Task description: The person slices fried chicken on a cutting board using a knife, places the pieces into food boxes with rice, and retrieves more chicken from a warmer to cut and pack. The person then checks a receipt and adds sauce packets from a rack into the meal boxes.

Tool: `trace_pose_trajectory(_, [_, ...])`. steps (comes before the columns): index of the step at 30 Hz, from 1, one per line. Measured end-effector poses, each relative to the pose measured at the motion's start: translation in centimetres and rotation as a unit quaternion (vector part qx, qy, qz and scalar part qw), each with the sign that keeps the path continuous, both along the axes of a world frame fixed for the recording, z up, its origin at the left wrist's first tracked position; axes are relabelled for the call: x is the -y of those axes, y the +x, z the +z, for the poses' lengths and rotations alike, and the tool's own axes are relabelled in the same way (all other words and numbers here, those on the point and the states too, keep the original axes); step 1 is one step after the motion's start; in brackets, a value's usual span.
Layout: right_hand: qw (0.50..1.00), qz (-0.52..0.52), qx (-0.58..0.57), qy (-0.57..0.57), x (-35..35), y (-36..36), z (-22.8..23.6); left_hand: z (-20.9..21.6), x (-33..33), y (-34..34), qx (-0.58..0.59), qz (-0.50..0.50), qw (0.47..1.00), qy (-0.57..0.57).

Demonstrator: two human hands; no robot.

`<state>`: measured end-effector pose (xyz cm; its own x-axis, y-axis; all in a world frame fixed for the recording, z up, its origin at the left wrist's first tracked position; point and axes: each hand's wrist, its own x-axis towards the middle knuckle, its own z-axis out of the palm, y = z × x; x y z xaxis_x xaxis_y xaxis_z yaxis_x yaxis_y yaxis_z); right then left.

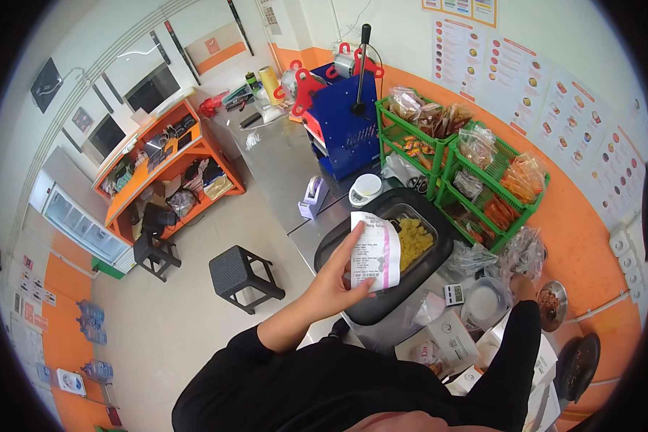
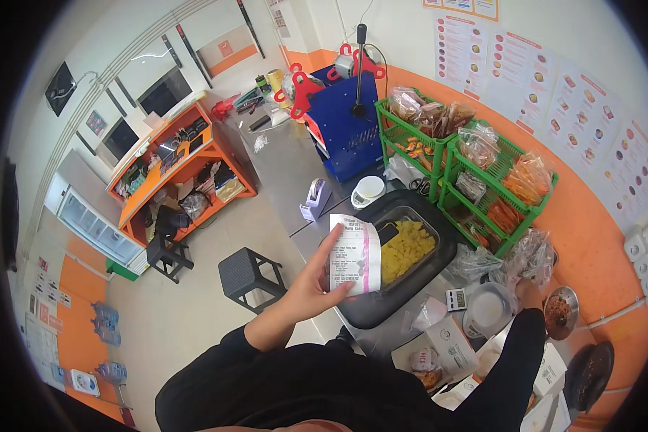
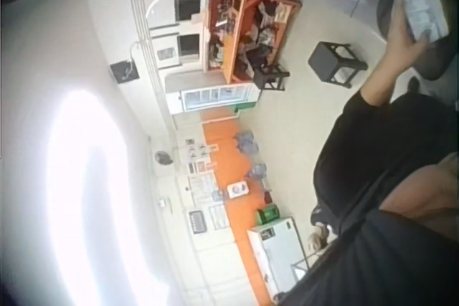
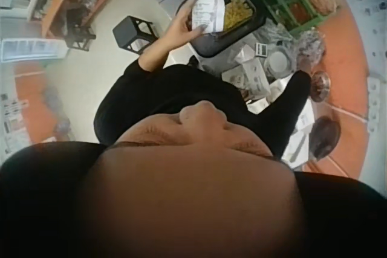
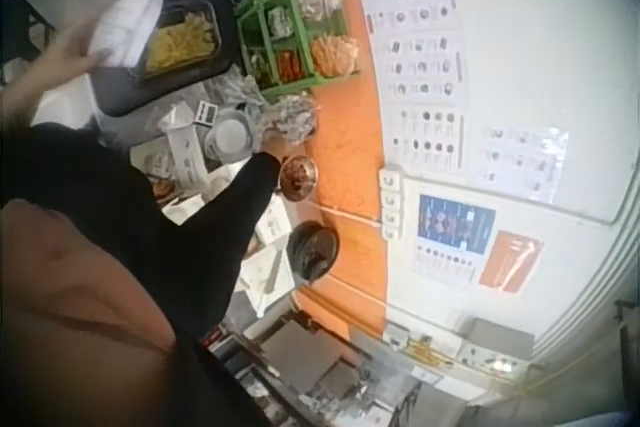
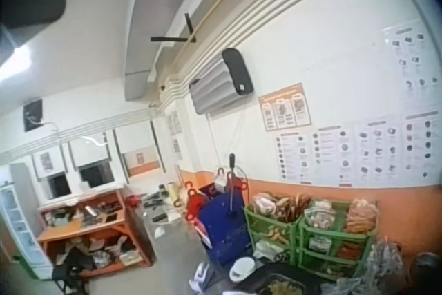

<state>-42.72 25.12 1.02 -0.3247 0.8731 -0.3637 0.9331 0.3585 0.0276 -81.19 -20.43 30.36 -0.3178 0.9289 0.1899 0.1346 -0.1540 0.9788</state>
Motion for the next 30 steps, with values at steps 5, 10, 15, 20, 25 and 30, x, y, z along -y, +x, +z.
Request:
trace_pose_trajectory(5, [0.995, 0.048, -0.081, -0.018, -2.3, -0.3, -3.7, 0.0, 0.8, 0.6, 0.011, 0.010, 1.000, 0.006])
trace_pose_trajectory(10, [0.994, 0.073, -0.076, 0.017, -5.1, 4.9, -5.5, -0.3, 0.9, 0.6, 0.018, -0.024, 0.999, 0.012])
trace_pose_trajectory(15, [0.968, -0.089, -0.232, 0.014, -0.8, 4.7, 7.0, -0.9, 1.5, 1.4, 0.013, -0.022, 1.000, 0.012])
trace_pose_trajectory(20, [0.743, -0.146, -0.632, -0.166, 8.2, 3.6, 18.3, -2.0, 2.3, 1.3, 0.002, 0.029, 0.999, 0.019])
trace_pose_trajectory(25, [0.764, -0.187, -0.535, -0.309, 13.9, 9.0, 23.2, -3.7, 1.7, 0.5, 0.018, 0.035, 0.999, -0.027])
trace_pose_trajectory(30, [0.784, -0.215, -0.470, -0.345, 19.7, 11.9, 21.5, -3.6, 0.2, 1.2, 0.026, 0.009, 0.999, -0.047])
